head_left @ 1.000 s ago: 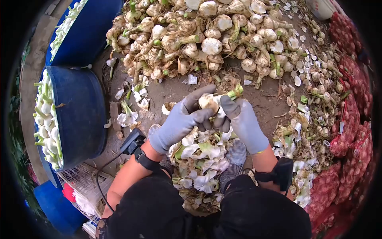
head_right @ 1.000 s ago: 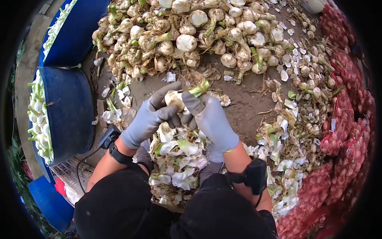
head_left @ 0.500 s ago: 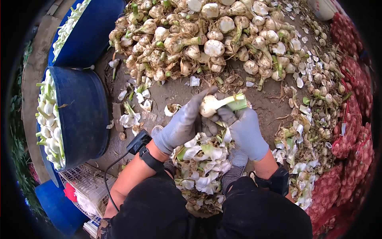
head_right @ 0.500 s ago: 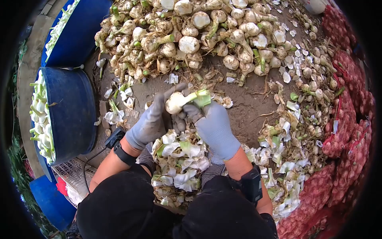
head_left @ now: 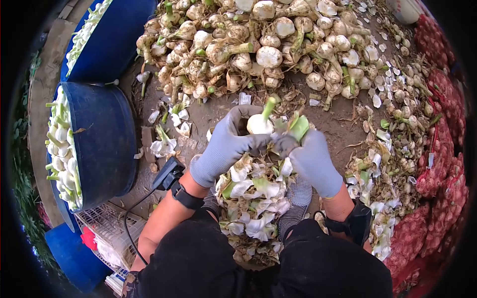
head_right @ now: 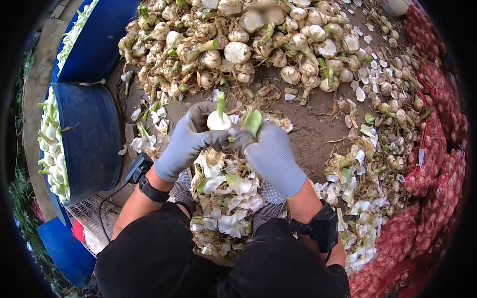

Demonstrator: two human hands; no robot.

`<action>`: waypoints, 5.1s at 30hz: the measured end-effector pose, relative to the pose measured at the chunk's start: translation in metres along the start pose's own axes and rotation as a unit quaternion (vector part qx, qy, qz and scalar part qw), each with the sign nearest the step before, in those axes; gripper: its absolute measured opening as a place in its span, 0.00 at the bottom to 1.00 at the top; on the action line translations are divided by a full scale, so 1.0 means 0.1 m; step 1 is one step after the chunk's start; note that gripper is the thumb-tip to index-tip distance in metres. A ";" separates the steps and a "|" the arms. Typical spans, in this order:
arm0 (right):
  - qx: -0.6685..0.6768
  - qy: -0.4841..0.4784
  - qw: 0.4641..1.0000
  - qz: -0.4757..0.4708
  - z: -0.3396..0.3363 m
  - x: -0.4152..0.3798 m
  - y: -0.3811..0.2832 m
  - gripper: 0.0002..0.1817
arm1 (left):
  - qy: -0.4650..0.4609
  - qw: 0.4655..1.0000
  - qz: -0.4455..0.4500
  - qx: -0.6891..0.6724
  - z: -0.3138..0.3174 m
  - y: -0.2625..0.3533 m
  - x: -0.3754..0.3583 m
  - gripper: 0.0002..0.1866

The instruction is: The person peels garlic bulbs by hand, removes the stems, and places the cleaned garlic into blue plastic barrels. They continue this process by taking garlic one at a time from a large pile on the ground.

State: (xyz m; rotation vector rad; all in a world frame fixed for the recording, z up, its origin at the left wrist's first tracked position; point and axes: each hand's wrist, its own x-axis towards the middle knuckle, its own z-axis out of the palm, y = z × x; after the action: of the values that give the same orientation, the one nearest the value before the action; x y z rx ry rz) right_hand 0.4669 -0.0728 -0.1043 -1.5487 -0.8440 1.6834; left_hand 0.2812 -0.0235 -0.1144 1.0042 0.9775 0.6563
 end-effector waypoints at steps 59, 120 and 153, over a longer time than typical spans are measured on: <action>-0.338 0.137 0.900 -0.237 0.14 0.09 0.15 0.11 | -0.002 0.991 -0.023 -0.129 -0.07 -0.07 -0.05 0.24; 0.062 -0.006 0.998 0.018 -0.07 0.00 -0.10 0.18 | -0.081 0.967 -0.042 -0.238 -0.02 -0.15 -0.01 0.36; -0.530 -0.272 0.803 0.010 0.01 -0.18 0.44 0.15 | -0.011 0.917 0.003 -0.398 -0.49 -0.07 -0.03 0.22</action>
State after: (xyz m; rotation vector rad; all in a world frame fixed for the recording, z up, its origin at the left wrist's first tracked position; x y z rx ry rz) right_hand 0.4638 -0.1120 -0.1313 -1.6826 -2.3825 1.7689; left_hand 0.2360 -0.0096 -0.1300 0.2875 0.5863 0.9394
